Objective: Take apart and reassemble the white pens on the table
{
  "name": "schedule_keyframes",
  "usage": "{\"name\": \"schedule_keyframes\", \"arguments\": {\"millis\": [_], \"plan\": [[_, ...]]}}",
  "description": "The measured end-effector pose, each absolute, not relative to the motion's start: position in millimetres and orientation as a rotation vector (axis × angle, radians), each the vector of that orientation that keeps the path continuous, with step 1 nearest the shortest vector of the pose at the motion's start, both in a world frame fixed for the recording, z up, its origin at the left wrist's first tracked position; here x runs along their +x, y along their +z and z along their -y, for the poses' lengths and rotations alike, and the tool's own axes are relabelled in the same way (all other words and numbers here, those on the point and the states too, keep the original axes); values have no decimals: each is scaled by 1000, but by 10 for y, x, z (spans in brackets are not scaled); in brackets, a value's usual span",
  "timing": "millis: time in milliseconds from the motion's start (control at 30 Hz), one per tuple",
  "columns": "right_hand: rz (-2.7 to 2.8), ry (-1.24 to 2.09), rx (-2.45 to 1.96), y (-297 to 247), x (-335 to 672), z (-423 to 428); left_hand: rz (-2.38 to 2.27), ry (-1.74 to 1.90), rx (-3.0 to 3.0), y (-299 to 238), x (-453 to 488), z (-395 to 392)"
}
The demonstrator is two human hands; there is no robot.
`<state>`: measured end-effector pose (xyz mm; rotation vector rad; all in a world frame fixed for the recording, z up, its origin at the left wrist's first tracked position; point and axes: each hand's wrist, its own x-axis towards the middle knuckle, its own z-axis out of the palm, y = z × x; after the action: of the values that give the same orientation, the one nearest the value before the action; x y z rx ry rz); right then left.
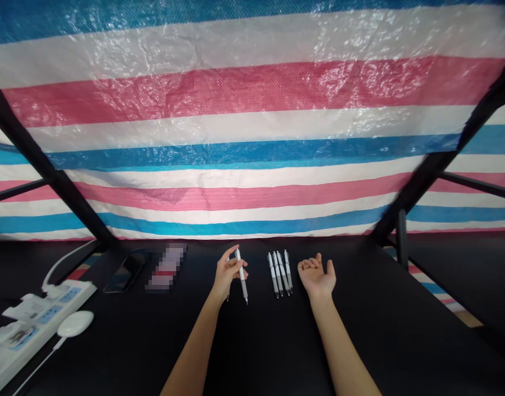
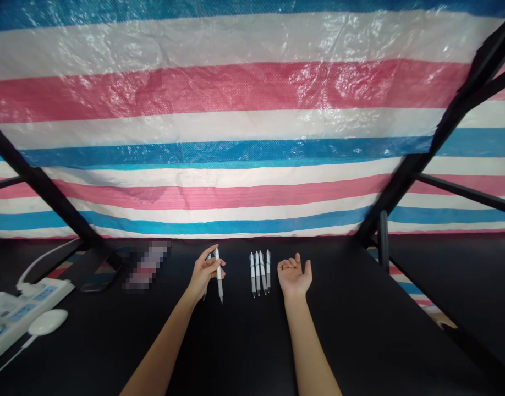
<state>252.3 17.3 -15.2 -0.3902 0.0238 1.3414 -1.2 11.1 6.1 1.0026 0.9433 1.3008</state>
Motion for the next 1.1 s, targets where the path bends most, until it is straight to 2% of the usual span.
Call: {"name": "schedule_keyframes", "arguments": {"millis": [1100], "plan": [[-39,1353,-406,-160,2521,-186,-1009,1402,977,61,-50,-138]]}}
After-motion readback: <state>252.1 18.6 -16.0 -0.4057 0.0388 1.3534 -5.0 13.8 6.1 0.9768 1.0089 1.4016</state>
